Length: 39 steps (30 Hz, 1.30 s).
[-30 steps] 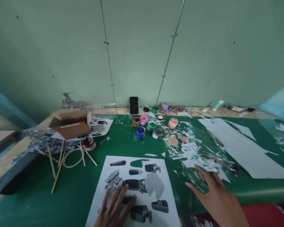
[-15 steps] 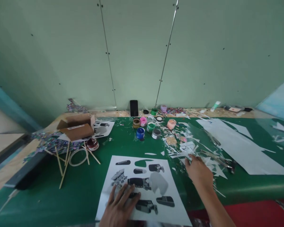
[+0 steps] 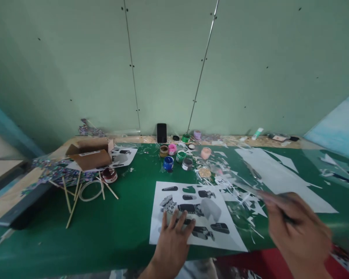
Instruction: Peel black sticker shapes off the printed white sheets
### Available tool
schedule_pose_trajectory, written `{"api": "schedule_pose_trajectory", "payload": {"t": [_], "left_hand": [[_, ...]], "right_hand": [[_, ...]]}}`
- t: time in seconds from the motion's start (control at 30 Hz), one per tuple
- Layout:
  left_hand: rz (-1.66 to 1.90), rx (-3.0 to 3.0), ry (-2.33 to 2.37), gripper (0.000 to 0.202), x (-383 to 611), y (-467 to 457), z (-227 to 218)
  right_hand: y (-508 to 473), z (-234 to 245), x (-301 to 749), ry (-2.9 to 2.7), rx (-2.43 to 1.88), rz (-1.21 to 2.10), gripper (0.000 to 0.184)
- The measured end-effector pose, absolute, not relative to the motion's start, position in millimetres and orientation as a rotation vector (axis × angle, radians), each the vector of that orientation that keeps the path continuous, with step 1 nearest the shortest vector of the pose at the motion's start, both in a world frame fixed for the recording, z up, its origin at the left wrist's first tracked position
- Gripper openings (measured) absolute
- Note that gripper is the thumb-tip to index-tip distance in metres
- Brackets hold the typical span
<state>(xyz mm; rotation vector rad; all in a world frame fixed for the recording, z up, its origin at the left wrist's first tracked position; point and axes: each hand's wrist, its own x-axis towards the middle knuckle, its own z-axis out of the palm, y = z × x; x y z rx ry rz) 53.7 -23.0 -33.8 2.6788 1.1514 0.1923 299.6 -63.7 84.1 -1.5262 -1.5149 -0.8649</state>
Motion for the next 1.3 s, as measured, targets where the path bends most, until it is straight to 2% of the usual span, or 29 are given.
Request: {"api": "schedule_pose_trajectory", "payload": {"t": [0.17, 0.27, 0.37, 0.47, 0.57, 0.6, 0.7, 0.73, 0.8, 0.87, 0.93, 1.07, 1.17, 1.23, 1.3], "left_hand": [[0.216, 2.631, 1.06, 0.058, 63, -29, -28], [0.267, 2.625, 1.036, 0.06, 58, -33, -27], [0.364, 2.651, 0.963, 0.062, 47, -37, -34], [0.511, 2.739, 0.821, 0.039, 32, -45, -32], [0.687, 2.807, 0.639, 0.023, 6, -47, -3], [0.79, 2.781, 0.718, 0.023, -7, -40, 11], [1.424, 2.509, 1.295, 0.023, -54, 5, 52], [1.482, 2.417, 1.535, 0.019, -71, 27, 61], [1.323, 2.224, 1.994, 0.027, -101, 73, 66], [0.977, 2.16, 2.171, 0.056, -123, 111, 60], [0.656, 2.131, 2.235, 0.074, -135, 134, 50], [0.345, 2.021, 2.241, 0.079, -138, 148, 36], [0.377, 2.027, 2.293, 0.08, -134, 146, 34], [0.576, 2.058, 2.351, 0.08, -132, 143, 35], [0.846, 2.192, 2.27, 0.07, -129, 135, 37]], "right_hand": [[-20, 65, 247, -1.74, -1.174, -0.457, 0.029], [-1, 33, 223, -1.822, -1.082, -0.247, 0.032], [6, -5, 216, -1.865, -1.047, -0.183, 0.031], [9, -35, 220, -1.8, -1.1, -0.168, 0.025], [10, -46, 223, -1.756, -1.226, -0.105, 0.018], [10, -46, 223, -1.753, -1.261, -0.086, 0.017], [12, -42, 220, -1.775, -1.301, -0.053, 0.014], [13, -41, 218, -1.783, -1.283, -0.054, 0.013], [15, -38, 216, -1.824, -1.213, -0.075, 0.013], [17, -38, 215, -1.888, -1.168, -0.103, 0.015], [19, -40, 215, -1.955, -1.164, -0.116, 0.019], [22, -43, 216, -2.049, -1.183, -0.061, 0.021], [23, -44, 215, -2.089, -1.177, -0.013, 0.02], [24, -43, 214, -2.092, -1.159, -0.005, 0.021], [24, -42, 213, -2.079, -1.15, -0.003, 0.023]]}}
